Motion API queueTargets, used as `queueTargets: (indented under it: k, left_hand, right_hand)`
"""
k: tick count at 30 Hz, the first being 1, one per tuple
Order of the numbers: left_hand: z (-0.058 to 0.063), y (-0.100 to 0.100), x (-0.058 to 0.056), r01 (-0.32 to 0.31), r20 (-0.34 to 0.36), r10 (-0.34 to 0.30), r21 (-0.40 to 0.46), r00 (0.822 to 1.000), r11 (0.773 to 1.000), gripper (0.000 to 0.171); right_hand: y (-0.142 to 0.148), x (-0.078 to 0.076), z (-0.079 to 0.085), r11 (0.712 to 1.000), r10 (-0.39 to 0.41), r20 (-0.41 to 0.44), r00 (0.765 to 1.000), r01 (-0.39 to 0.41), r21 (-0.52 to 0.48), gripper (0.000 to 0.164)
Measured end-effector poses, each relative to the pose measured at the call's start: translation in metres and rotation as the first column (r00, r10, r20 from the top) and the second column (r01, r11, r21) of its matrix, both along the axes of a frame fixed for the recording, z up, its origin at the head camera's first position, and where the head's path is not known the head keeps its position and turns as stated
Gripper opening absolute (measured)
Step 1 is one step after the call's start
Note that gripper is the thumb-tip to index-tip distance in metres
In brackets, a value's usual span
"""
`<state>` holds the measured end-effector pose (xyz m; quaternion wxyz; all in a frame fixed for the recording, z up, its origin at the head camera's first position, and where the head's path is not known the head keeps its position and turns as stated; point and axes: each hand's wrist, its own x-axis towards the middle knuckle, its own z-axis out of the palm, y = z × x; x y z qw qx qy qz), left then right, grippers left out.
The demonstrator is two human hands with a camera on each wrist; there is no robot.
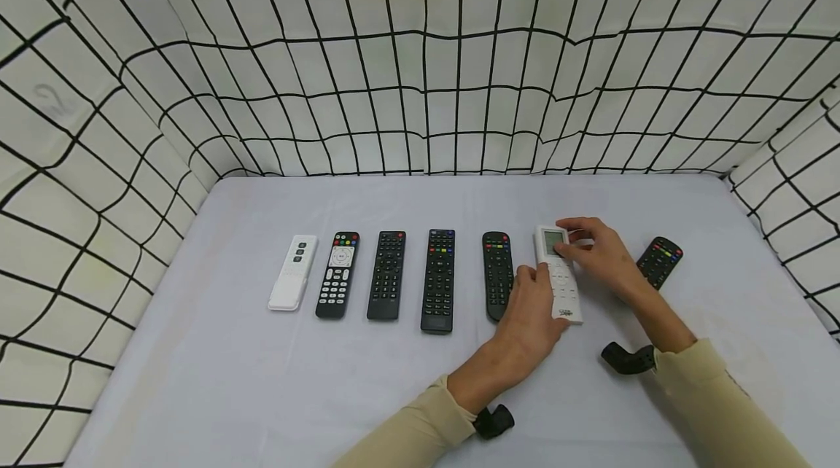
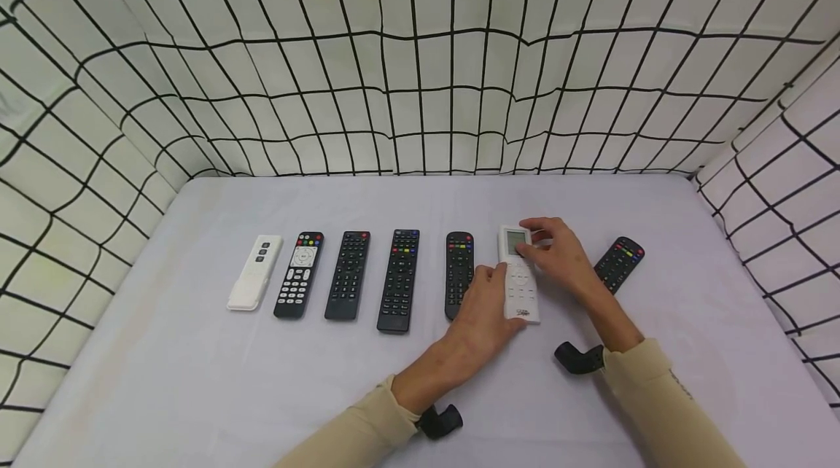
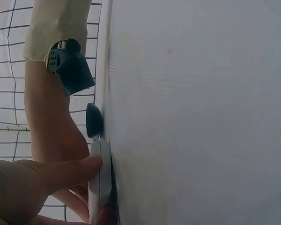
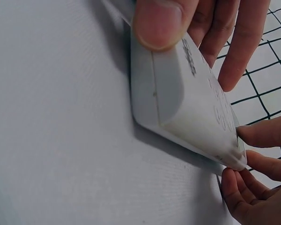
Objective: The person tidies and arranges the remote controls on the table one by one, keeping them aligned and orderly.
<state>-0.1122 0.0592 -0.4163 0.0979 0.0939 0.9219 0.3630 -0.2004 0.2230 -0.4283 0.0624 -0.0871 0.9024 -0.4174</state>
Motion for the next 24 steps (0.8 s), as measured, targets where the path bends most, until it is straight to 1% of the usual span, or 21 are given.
queueTargets:
  k: [4, 11, 17, 24]
  left_hand:
    - [0.0014, -0.0006, 0.0003, 0.009, -0.011, -0.010, -0.019, 1.000, 1.000, 0.084]
    - [0.0023, -0.0011, 0.0001, 0.010, -0.004, -0.010, -0.048, 1.000, 0.999, 0.085]
    - [0.0009, -0.0022, 0.0013, 0.000, -0.001, 0.000, -0.047, 1.000, 0.999, 0.083]
    - [0.0018, -0.0028, 0.0018, 0.012, -0.003, -0.013, -0.048, 1.000, 0.999, 0.082]
  right_hand:
    - [-0.0010, 0.0001, -0.0006, 1.000, 0.007, -0.010, 1.000, -0.007, 0.006, 0.050]
    - [-0.0012, 0.0000, -0.0035, 1.000, 0.021, -0.016, 1.000, -0.021, 0.013, 0.050]
    - [-0.0023, 0.0018, -0.0067, 0.999, 0.033, -0.018, 0.999, -0.033, 0.014, 0.051]
    - [-0.0015, 0.0018, -0.0086, 0.999, 0.025, -0.026, 0.999, -0.024, 0.030, 0.051]
